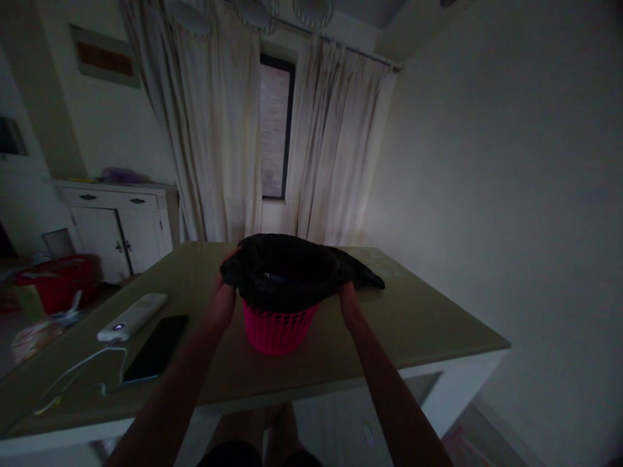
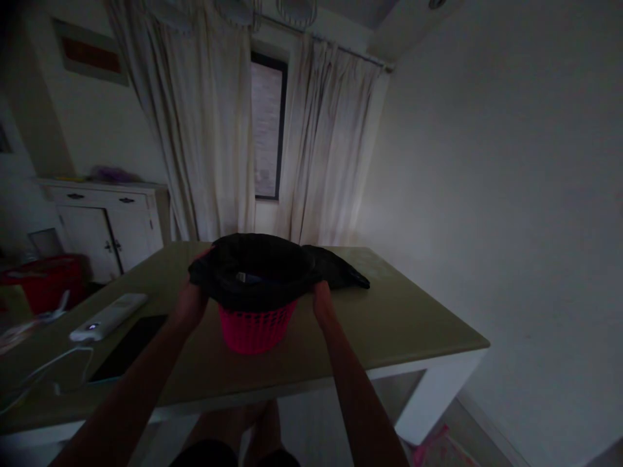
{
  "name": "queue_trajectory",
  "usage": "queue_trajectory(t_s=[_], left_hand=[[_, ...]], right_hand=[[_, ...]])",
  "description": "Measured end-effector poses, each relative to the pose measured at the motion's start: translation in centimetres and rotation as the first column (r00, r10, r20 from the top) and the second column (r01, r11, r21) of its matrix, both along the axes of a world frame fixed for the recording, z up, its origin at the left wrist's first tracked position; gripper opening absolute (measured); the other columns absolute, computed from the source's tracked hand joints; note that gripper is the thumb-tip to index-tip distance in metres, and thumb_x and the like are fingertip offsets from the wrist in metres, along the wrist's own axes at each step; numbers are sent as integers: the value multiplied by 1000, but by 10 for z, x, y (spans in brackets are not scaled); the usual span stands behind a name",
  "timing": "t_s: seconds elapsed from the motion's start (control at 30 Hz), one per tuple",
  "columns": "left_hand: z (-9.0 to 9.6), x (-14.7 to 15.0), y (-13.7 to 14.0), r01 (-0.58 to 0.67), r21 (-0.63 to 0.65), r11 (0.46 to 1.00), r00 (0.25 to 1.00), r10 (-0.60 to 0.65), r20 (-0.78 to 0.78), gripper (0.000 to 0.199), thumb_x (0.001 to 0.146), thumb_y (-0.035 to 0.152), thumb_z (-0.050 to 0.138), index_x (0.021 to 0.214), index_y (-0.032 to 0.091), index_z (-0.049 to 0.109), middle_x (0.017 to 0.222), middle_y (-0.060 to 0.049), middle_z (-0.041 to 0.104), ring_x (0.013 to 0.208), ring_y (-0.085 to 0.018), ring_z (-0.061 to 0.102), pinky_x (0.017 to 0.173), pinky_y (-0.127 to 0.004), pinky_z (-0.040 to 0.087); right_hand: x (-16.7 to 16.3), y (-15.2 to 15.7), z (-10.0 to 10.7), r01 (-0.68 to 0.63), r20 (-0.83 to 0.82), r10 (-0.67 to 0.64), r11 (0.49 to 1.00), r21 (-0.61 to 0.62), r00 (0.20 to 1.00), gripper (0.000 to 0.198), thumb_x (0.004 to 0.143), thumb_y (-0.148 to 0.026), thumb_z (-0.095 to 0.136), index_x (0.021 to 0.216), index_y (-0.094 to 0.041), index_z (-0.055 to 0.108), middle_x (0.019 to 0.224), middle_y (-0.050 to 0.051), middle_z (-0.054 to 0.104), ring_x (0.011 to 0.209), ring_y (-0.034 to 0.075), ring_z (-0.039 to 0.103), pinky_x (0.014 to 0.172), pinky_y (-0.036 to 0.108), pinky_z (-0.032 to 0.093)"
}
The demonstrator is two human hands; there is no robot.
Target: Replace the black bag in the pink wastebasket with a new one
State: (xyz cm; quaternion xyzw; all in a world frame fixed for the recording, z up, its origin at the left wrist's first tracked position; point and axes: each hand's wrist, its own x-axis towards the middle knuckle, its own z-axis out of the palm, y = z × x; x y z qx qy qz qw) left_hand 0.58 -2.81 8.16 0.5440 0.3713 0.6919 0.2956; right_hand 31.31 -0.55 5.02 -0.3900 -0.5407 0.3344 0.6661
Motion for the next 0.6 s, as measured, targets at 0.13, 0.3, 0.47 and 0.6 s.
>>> queue_trajectory(t_s=[0.13, 0.3, 0.47, 0.6], left_hand=[[18, -11, 1, -18, -72, 997, 999, 21, 47, 57, 81, 56, 73, 126, 22, 73, 137, -12, 76, 138, -34, 65, 123, -50, 47], [39, -10, 1, -28, -126, 992, 999, 23, -41, 57, 70, 31, 76, 126, 23, 71, 134, -10, 78, 131, -33, 70, 119, -51, 53], [40, -2, 4, -14, -155, 988, 993, -4, -114, 63, 72, 23, 67, 134, 20, 70, 141, -13, 74, 133, -32, 69, 121, -55, 52], [33, 6, 14, -69, -117, 991, 981, 46, -186, 69, 70, 17, 61, 138, 19, 69, 143, -13, 72, 138, -33, 66, 126, -59, 47]], right_hand=[[-4, -11, 21, 16, 13, -17, 997, 71, 1000, 57, 87, -72, 74, 120, -26, 84, 135, 9, 79, 136, 35, 66, 119, 48, 52], [0, -2, 41, -12, 74, 3, 993, 116, 997, 68, 77, -60, 89, 134, -24, 77, 145, 11, 74, 143, 35, 61, 130, 53, 39], [7, 19, 76, -64, 349, 2, 984, 166, 937, 60, 80, -57, 88, 132, -28, 79, 148, 7, 72, 145, 34, 59, 133, 55, 33], [-5, 32, 115, -150, 664, 18, 978, 142, 748, 50, 88, -58, 80, 128, -29, 82, 140, 10, 77, 138, 39, 65, 128, 65, 37]])
